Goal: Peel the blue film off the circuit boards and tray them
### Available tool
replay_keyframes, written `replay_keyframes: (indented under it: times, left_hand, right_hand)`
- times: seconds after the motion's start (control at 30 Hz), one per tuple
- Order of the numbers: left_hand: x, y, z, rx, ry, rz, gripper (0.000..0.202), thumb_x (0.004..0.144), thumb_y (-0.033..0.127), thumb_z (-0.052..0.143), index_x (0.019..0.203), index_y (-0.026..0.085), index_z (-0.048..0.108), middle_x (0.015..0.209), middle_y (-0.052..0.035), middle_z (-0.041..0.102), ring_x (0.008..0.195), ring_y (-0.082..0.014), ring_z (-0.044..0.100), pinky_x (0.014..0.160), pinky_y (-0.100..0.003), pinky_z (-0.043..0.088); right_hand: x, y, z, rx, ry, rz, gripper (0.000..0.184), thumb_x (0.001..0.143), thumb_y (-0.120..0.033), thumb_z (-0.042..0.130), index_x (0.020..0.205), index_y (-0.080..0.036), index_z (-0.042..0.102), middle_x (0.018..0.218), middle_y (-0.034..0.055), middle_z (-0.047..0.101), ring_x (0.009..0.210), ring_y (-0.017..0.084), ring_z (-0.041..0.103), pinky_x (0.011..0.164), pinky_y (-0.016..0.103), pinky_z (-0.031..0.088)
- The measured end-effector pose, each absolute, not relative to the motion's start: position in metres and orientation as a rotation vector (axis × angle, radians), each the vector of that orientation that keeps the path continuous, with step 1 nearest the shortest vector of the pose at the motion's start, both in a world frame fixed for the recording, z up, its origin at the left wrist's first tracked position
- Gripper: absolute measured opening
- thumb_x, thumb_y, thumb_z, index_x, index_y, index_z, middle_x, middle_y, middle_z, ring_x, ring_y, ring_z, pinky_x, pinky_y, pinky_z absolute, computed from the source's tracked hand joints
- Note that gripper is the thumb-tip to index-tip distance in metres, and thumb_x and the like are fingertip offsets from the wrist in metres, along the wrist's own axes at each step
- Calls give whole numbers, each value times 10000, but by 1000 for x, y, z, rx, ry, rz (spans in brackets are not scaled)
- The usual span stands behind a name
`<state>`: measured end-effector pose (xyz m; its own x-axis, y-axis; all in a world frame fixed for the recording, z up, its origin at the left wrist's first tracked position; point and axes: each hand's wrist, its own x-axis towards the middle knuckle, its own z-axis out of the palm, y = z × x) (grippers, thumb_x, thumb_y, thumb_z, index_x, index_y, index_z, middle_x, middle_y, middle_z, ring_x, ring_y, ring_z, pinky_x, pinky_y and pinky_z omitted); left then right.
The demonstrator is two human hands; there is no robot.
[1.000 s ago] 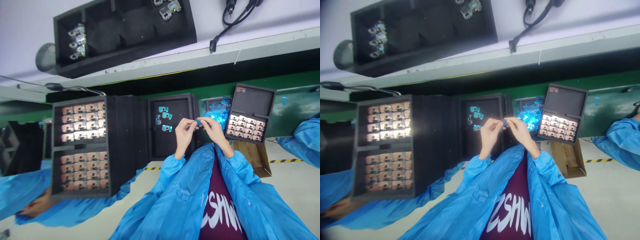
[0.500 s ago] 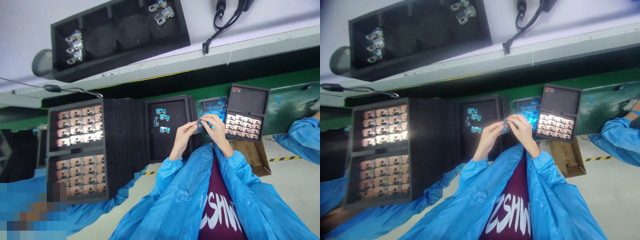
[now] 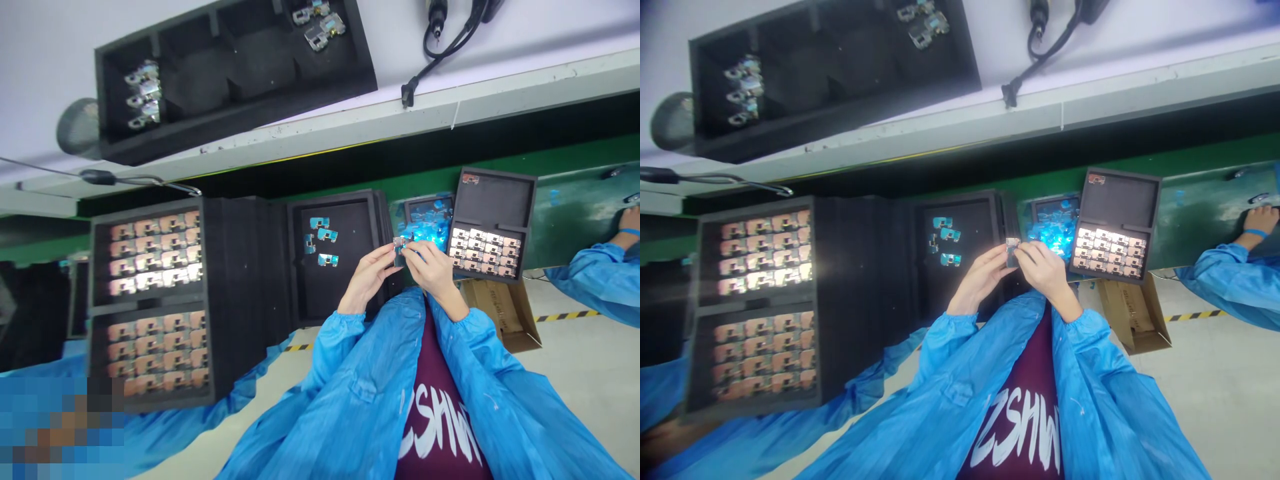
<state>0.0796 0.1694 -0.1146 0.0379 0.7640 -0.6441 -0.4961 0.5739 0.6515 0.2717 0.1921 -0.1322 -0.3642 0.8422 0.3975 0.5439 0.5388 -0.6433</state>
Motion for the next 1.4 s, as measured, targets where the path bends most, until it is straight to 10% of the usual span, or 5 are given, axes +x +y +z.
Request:
replay_keyframes:
  times: [0.7,0.93,1.07,1.17,1.4]
  left_hand:
    - [79,188,-159,434,1503,1135,417,731,353,930,1092,176,819,992,-74,830,839,-191,785,809,-356,669]
    - [106,204,-176,518,1426,1001,501,660,239,934,1146,176,828,1070,-90,843,916,-218,785,906,-410,662]
    - [121,214,-185,553,1425,975,495,654,210,924,1139,175,833,1071,-92,847,922,-221,783,922,-401,653]
    - [131,218,-189,611,1407,931,497,658,190,917,1146,168,825,1086,-95,842,936,-230,786,959,-415,641]
    - [143,222,-190,913,1416,852,566,683,123,865,1239,213,807,1297,-98,703,962,-201,784,919,-376,671]
  right_hand:
    - [294,256,-265,-2031,-1567,1237,268,968,-127,579,1194,-127,722,1006,150,797,1064,291,749,1017,411,566]
    - [297,258,-268,-1865,-1555,1262,258,1063,-235,565,1189,-154,774,1531,184,665,1472,289,544,1263,441,423]
    - [298,246,-249,-1657,-1389,1461,503,1139,-572,424,1242,-203,750,1188,107,808,1077,234,755,859,358,646]
    - [297,242,-240,-1415,-1021,1731,559,917,-731,735,1110,-207,765,951,59,807,766,202,740,568,290,584]
    - [318,259,-246,-1423,-772,1713,572,614,-651,985,889,-199,767,780,34,792,686,194,747,606,307,650]
